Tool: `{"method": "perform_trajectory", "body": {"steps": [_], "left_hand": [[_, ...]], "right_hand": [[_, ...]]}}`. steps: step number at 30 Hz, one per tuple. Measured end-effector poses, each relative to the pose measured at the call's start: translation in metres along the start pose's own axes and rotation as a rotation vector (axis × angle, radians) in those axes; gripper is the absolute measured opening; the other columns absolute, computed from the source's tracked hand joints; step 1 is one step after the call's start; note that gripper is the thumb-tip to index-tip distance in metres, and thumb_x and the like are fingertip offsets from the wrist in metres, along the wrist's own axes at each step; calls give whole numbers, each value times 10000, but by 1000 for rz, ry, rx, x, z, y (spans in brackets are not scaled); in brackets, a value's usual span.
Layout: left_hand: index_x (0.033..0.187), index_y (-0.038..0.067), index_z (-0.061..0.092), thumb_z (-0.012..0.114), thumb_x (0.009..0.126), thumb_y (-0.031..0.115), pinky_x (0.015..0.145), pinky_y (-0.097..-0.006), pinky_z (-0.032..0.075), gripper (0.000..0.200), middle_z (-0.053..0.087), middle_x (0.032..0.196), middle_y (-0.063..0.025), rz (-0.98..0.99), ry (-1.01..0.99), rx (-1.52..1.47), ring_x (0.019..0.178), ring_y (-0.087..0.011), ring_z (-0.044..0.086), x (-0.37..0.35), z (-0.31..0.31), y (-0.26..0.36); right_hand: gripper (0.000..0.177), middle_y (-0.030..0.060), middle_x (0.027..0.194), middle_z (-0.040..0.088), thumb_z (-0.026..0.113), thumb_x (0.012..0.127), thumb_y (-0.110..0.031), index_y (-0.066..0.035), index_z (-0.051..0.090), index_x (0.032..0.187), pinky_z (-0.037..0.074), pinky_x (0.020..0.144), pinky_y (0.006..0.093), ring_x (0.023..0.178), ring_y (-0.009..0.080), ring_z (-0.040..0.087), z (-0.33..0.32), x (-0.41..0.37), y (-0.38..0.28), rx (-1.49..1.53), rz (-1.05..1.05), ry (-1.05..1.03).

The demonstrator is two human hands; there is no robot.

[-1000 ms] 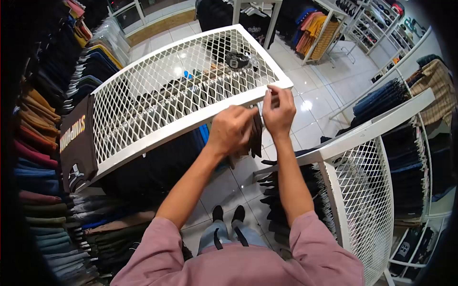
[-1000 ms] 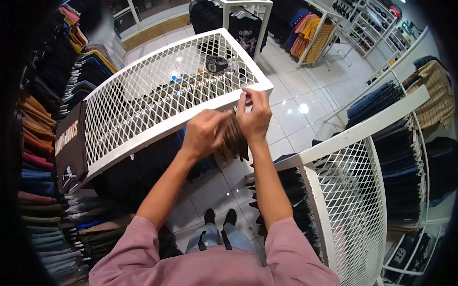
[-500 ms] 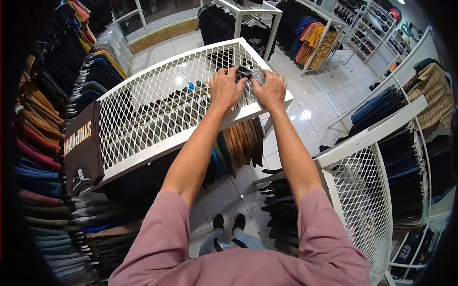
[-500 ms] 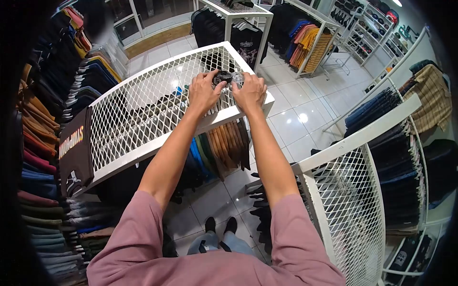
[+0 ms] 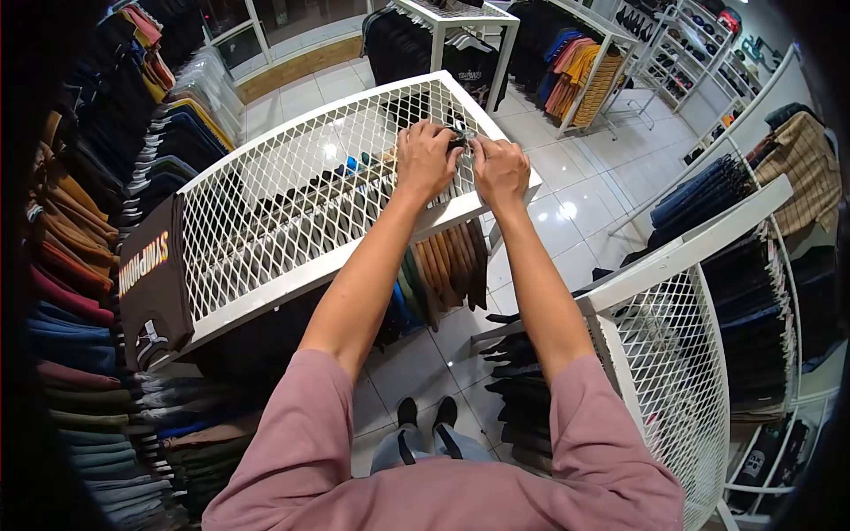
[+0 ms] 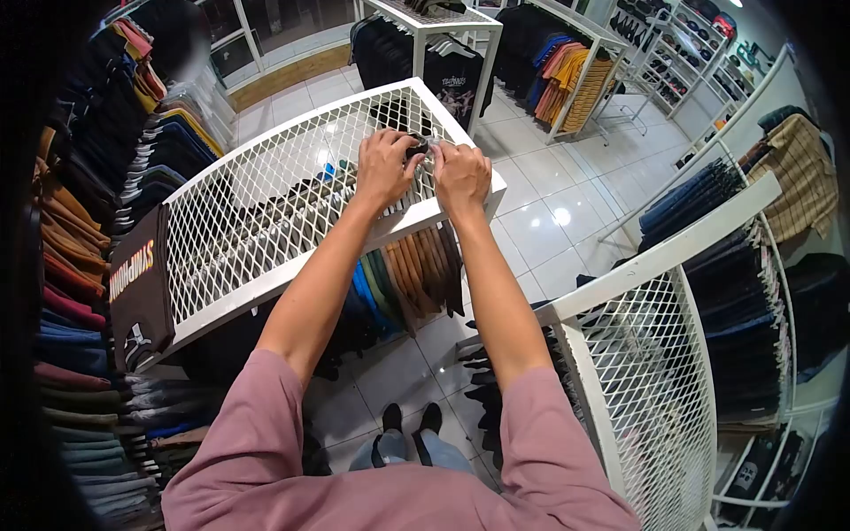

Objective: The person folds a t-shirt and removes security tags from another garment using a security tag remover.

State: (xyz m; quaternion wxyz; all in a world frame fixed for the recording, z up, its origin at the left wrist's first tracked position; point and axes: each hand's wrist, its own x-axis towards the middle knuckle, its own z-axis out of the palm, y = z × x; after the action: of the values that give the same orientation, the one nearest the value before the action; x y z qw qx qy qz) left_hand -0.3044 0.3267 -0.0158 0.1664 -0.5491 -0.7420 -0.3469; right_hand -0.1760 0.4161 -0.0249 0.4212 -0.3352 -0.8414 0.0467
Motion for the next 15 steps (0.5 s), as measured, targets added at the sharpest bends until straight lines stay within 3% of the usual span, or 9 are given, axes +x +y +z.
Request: {"method": "perform_trajectory", "body": {"steps": [2, 5, 11, 13, 15], "left_hand": [[1094, 87, 736, 721, 898, 264, 1068, -466, 374, 265, 695, 1094, -112, 69, 4, 43, 1184, -302, 576, 2, 1, 2], [1079, 83, 738, 712, 896, 232, 1061, -464, 381, 237, 695, 1051, -120, 61, -101, 53, 1115, -313, 606, 6, -4, 6], [1034, 62, 749, 710, 879, 195, 1024, -452, 422, 208, 697, 1002, -126, -10, -19, -105, 1029, -330, 637, -1, -10, 13], [1036, 59, 764, 719, 871, 203, 981, -447, 460, 223, 697, 984, -127, -48, 38, -124, 1010, -335, 645, 0, -17, 20], [1048, 59, 776, 728, 867, 214, 954, -437, 483, 243, 702, 981, -128, -144, 15, -187, 998, -338, 651, 1, -24, 23]], "right_hand": [[232, 137, 916, 726, 667, 942, -274, -109, 789, 1052, 505, 809, 449, 889, 332, 672, 0, 1, 2, 24, -18, -4], [216, 158, 889, 718, 663, 948, -260, -100, 790, 1019, 523, 779, 448, 859, 361, 676, 7, 1, 6, 132, -3, 50], [200, 164, 855, 709, 685, 936, -228, -75, 785, 1015, 543, 727, 413, 787, 350, 687, -4, 2, 4, 341, 139, 11], [176, 155, 850, 710, 708, 917, -195, -73, 786, 1017, 544, 697, 401, 767, 339, 690, -12, 5, 6, 422, -105, -80], [161, 147, 848, 708, 722, 899, -172, -69, 785, 1005, 547, 692, 395, 772, 336, 689, -17, 6, 6, 470, -50, -102]]}}
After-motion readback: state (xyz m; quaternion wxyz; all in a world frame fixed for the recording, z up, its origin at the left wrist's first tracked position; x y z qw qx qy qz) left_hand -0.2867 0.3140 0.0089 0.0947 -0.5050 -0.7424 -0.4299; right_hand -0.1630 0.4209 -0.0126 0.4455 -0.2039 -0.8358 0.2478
